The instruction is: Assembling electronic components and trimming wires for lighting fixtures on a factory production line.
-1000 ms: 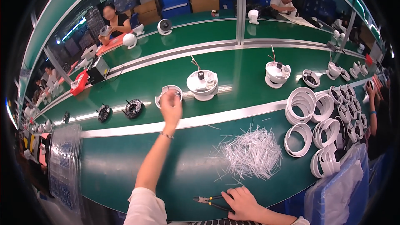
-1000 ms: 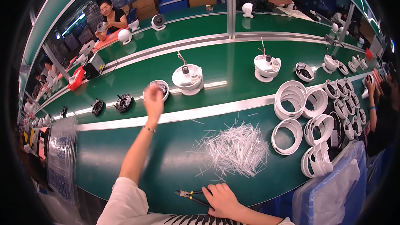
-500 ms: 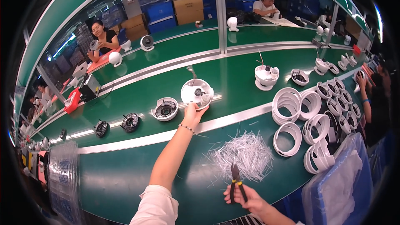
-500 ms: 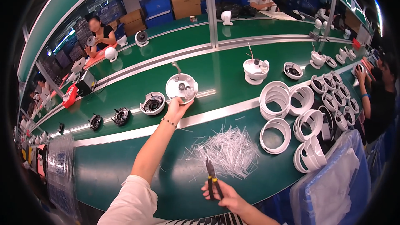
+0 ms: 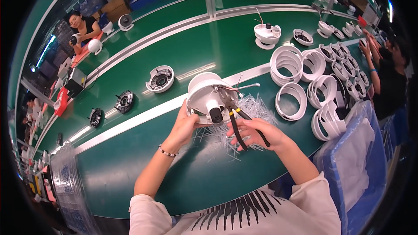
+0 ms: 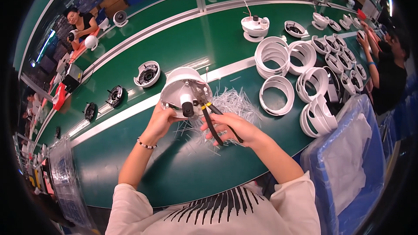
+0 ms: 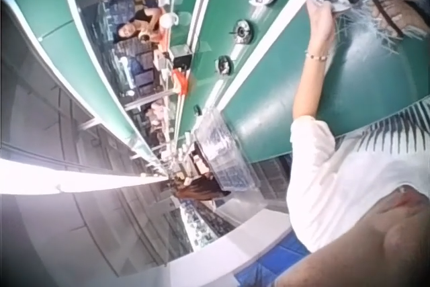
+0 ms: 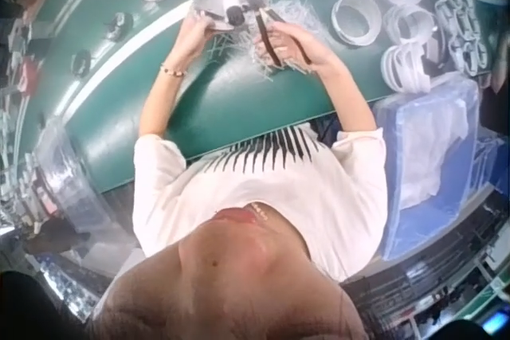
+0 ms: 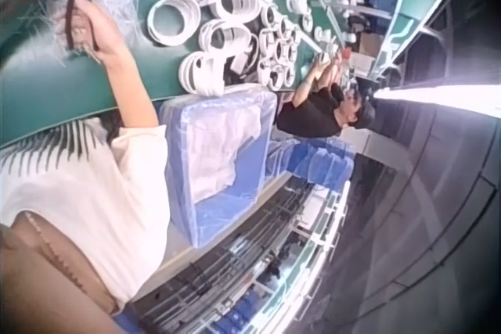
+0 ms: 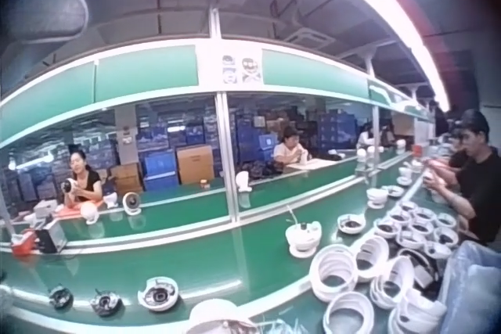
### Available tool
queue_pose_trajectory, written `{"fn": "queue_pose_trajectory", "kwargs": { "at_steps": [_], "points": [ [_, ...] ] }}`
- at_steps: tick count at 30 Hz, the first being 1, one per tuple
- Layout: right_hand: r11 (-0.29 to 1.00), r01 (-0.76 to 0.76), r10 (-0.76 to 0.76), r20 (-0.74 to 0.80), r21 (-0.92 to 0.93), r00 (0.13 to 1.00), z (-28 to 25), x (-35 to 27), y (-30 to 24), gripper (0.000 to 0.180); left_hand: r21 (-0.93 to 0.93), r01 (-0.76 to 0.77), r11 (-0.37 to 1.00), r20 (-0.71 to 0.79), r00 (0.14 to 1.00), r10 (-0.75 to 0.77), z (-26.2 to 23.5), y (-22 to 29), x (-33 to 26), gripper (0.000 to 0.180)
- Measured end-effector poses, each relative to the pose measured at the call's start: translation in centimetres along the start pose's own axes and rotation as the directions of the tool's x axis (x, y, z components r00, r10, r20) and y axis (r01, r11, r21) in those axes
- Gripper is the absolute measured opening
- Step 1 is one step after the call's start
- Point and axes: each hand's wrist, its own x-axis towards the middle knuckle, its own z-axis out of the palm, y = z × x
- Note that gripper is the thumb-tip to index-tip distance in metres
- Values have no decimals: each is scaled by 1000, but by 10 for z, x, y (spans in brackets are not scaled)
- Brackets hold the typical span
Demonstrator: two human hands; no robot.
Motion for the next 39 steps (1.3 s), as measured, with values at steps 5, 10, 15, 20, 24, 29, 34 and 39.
{"fn": "queue_pose_trajectory", "kwargs": {
  "at_steps": [5,10,15,20,24,29,34,39],
  "points": [
    [1000,24,-24,4,-13,1000,8,-6,0,42,44,-11,999,9,1000,11,2,1,-10,63],
    [982,28,-43,-73,-186,996,16,-11,-2,40,219,-231,948,94,972,215,-2,-2,-14,64],
    [969,76,-112,-144,-235,983,12,-16,5,31,95,-67,993,24,998,65,10,-3,-8,64],
    [985,112,-132,-154,-134,979,7,-33,34,35,-98,7,995,-31,999,-10,7,-6,21,65],
    [887,148,-233,-148,-437,961,10,-63,74,39,-99,-220,970,-173,964,201,17,3,76,53],
    [430,70,-444,-143,-900,884,41,-78,106,52,-586,4,810,-48,998,-40,1,-8,188,38],
    [59,38,-443,8,-998,896,52,-66,124,54,-559,-41,828,-106,994,-23,15,-18,234,50],
    [89,141,-493,79,-986,866,48,-53,121,56,-130,-282,951,-302,924,233,10,-23,224,63]
  ]
}}
